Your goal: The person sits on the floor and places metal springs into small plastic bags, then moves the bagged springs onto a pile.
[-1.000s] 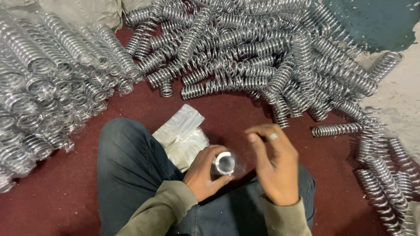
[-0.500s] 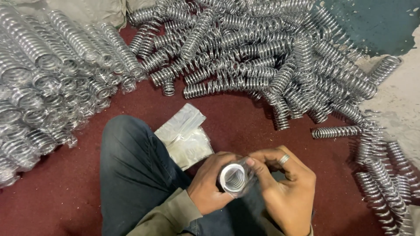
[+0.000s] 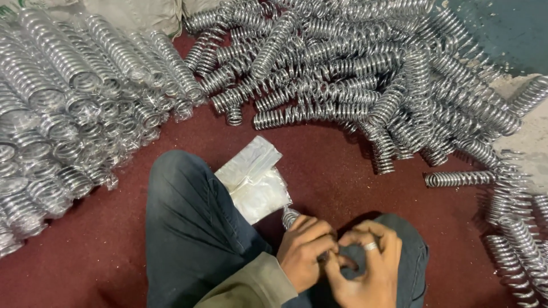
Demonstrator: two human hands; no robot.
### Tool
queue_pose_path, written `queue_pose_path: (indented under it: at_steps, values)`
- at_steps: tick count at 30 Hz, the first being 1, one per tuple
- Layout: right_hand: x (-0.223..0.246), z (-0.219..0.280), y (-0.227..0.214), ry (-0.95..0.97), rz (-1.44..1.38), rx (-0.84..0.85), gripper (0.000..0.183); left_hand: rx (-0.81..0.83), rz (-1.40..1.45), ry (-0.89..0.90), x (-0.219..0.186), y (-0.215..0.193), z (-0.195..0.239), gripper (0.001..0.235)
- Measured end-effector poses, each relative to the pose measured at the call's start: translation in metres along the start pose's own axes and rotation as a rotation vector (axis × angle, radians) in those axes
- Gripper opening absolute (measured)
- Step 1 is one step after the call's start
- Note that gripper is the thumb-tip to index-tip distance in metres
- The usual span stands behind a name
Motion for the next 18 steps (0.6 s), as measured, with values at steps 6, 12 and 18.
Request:
queue_pose_path:
  at_steps: [6,12,18]
  values:
    - [-0.072,-0.012,0.026,0.643,0.09,0.652,0.056,0.125,0.126,-0.217,-0.007,-0.004,0.032,0.062]
    - [-0.02,-0.002,0.053,0.486,-0.455,0.318,0.064,-0.143,0.817,-1.221,0.048,-0.018,0.086,0.078]
    - [0.064,-0.011,0.056,0.103,-0.752,0.397,0.068,-0.606,0.583,-0.556,0.056,-0.159,-0.018,0.088]
Point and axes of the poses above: each hand's wrist, its own z-axis away from the middle knuckle, its own y-axis out of the palm, x = y × z, the point moved 2 cm from there along -z, towards the middle knuckle, and after that the axes turned 3 degrees about -z, right-handed, at the moved point
